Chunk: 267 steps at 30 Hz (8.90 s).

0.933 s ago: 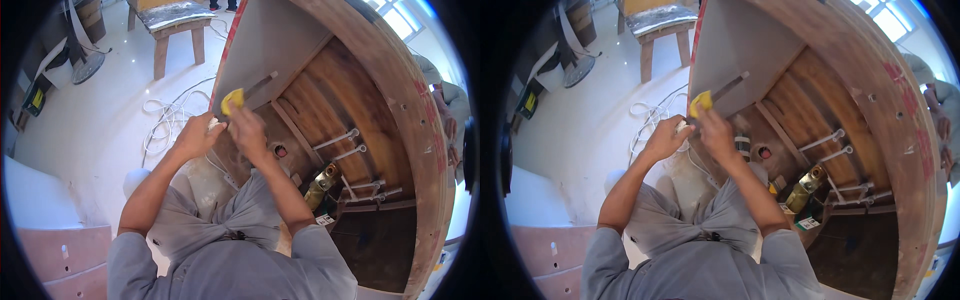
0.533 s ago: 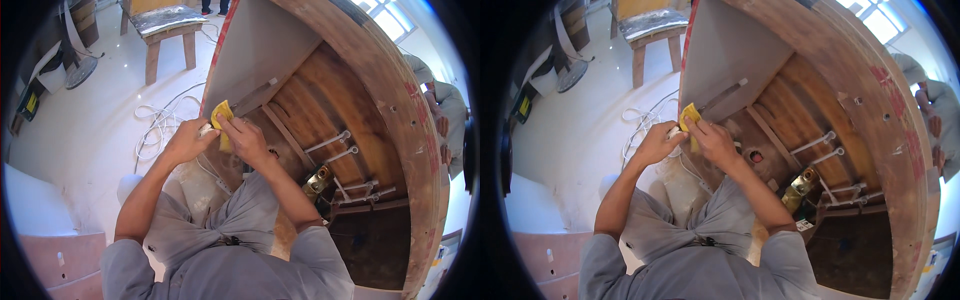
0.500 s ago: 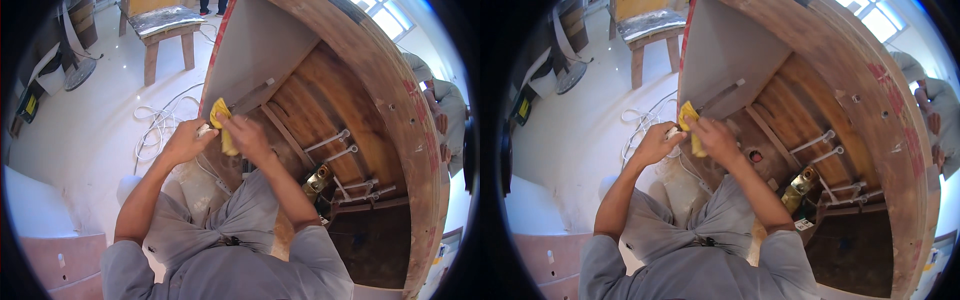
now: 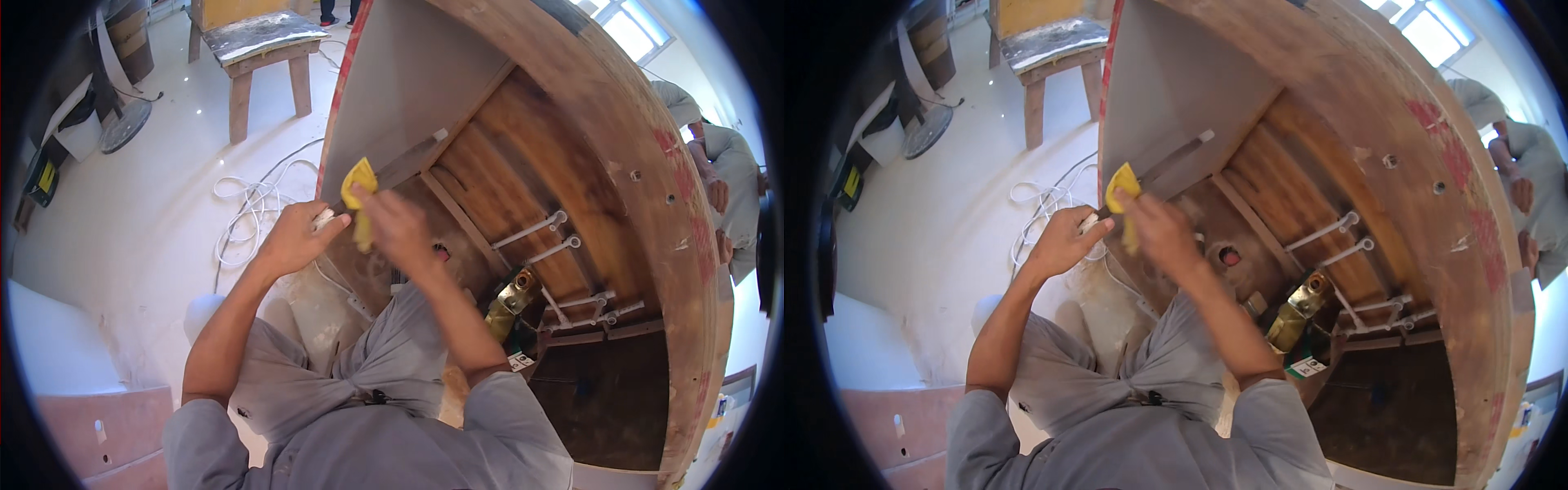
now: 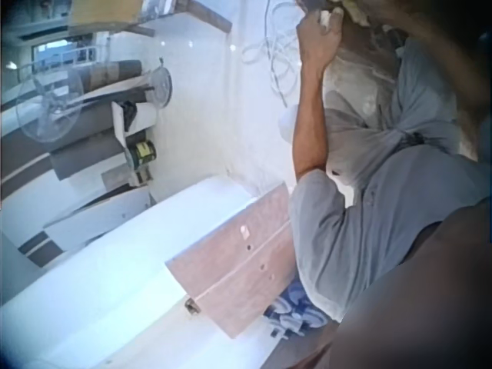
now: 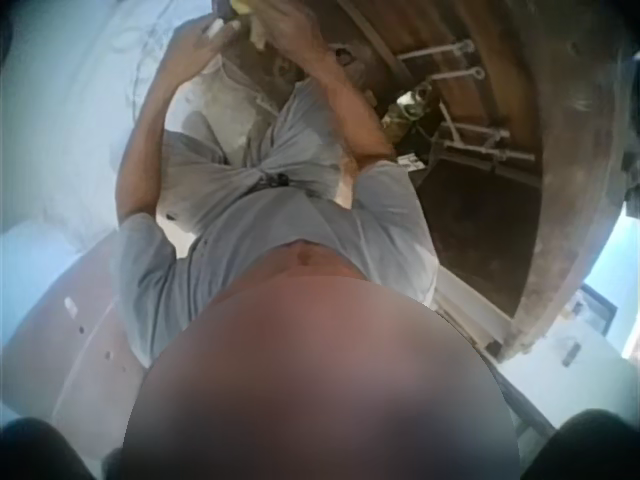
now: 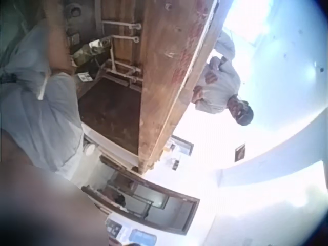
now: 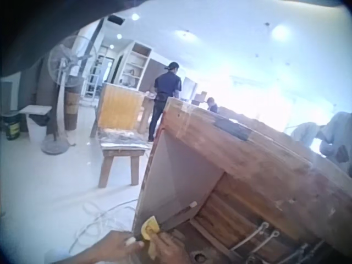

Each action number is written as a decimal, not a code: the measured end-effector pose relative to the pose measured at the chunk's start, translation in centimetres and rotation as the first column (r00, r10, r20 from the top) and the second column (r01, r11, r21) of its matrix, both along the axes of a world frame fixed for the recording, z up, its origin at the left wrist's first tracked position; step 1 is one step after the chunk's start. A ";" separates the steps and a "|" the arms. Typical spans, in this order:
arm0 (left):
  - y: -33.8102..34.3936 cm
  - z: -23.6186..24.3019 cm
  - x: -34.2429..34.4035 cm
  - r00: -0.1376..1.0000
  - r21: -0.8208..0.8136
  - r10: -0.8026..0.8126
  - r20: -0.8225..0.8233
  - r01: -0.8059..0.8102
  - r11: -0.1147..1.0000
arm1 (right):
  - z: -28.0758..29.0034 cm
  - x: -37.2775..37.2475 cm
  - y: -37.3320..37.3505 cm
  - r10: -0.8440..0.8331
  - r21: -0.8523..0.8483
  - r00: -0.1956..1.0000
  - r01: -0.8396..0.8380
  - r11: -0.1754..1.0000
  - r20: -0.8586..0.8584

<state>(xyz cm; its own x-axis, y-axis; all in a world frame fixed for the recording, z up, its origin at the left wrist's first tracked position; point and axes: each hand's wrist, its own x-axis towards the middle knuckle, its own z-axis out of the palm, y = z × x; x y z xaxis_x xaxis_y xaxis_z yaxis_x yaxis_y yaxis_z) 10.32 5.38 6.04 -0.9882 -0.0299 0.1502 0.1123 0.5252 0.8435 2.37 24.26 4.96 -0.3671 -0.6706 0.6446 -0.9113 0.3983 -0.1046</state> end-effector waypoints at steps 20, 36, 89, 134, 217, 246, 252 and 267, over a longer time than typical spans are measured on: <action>0.0 -0.8 0.1 0.896 -0.354 0.168 -0.411 -0.327 0.876 | 5.5 -1.4 6.1 -0.232 -0.512 0.905 0.397 0.762 0.356; 0.3 -0.3 0.4 0.970 -0.326 0.154 -0.190 -0.210 0.922 | 2.6 -3.9 3.2 -0.425 -0.144 0.905 0.418 0.897 -0.017; 0.1 -1.1 0.0 0.916 -0.405 0.131 0.379 0.037 0.914 | -31.4 7.4 22.2 -0.907 0.774 0.027 0.511 0.373 0.420; -0.8 0.4 -0.5 0.995 0.404 -0.075 -0.068 0.096 0.910 | 1.2 2.9 -1.0 0.341 -0.524 0.561 0.199 0.828 0.754; -7.2 8.9 -17.0 0.860 0.758 0.494 -0.127 -0.237 0.608 | 5.7 -1.8 -0.5 -0.123 -0.184 0.978 0.153 0.971 0.168; -7.5 -0.4 -16.4 0.876 0.778 0.481 -0.004 -0.300 0.552 | -1.4 -1.6 -0.3 -0.029 -0.264 0.982 0.078 0.961 0.185; -4.3 0.0 -15.3 0.865 0.784 0.489 -0.112 -0.225 0.578 | -0.2 -0.2 3.3 -0.094 -0.195 0.969 0.140 0.971 0.230; -4.2 -7.2 -14.7 0.800 0.756 0.597 0.051 -0.422 0.501 | -3.0 0.7 2.7 -0.175 0.044 0.940 0.169 0.985 0.294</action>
